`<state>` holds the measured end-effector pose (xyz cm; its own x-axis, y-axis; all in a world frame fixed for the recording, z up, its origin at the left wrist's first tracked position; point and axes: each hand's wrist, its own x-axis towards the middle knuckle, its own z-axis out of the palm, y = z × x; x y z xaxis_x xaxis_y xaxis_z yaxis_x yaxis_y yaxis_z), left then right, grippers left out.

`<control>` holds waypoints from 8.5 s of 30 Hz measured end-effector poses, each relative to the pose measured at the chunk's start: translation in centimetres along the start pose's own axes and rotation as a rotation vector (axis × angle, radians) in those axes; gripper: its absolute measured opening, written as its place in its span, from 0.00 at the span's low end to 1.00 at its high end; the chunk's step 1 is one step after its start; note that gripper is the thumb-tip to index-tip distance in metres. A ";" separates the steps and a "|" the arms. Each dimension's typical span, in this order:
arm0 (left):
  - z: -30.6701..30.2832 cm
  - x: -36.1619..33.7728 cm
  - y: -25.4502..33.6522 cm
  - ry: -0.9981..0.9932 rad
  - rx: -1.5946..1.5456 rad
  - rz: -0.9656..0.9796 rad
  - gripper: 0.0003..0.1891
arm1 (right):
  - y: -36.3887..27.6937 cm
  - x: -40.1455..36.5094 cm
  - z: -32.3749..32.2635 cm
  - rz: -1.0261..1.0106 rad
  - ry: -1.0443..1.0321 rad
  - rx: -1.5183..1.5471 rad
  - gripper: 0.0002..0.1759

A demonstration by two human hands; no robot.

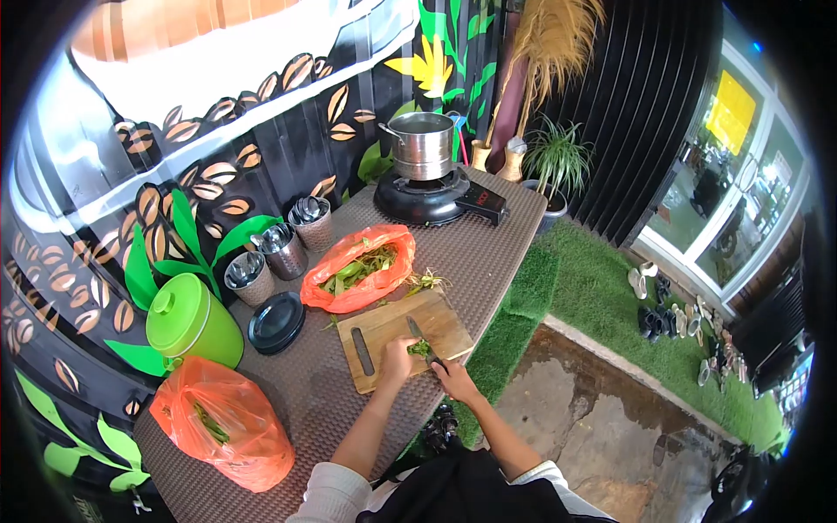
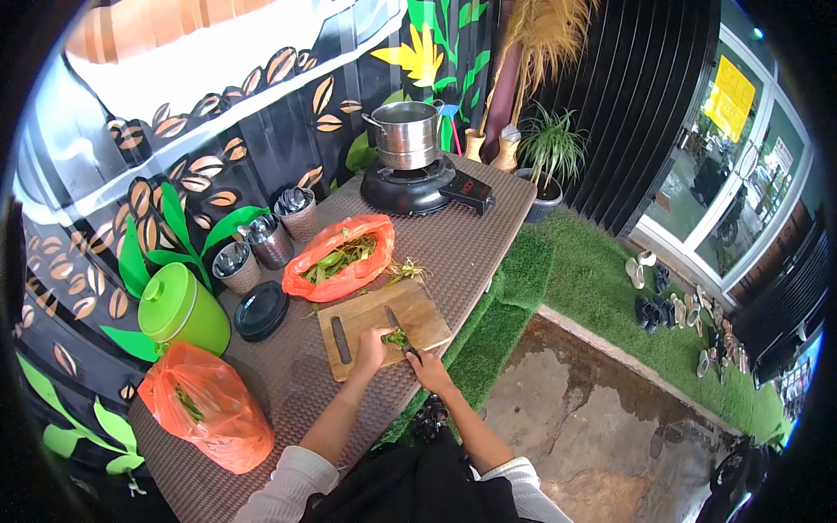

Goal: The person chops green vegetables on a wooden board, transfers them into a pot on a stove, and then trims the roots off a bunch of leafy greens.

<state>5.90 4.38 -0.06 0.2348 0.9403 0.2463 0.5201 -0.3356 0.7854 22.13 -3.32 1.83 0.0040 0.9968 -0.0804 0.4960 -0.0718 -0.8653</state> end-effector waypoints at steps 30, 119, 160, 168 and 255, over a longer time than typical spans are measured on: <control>-9.0 49.8 16.1 0.265 0.240 0.283 0.23 | -19.3 40.1 -27.5 -0.175 -0.170 0.308 0.22; -3.7 0.5 -2.4 0.805 -0.686 -0.436 0.26 | -1.3 2.4 -8.2 -0.434 -0.339 -0.528 0.19; 0.5 -0.5 -0.7 0.659 -0.400 -0.343 0.21 | -0.2 12.5 -7.0 -0.188 -0.062 -0.675 0.25; 0.4 -0.4 -1.4 0.648 -0.411 -0.364 0.19 | 0.5 9.1 -8.5 -0.305 -0.246 -0.597 0.24; -3.6 67.3 10.7 0.544 0.210 0.449 0.09 | -15.0 62.9 -31.6 -0.215 -0.457 0.450 0.25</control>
<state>24.31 64.25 27.00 0.0498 0.5863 0.8085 0.6292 -0.6471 0.4305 42.39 61.56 25.34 -0.4709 0.8822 0.0008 0.0342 0.0191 -0.9992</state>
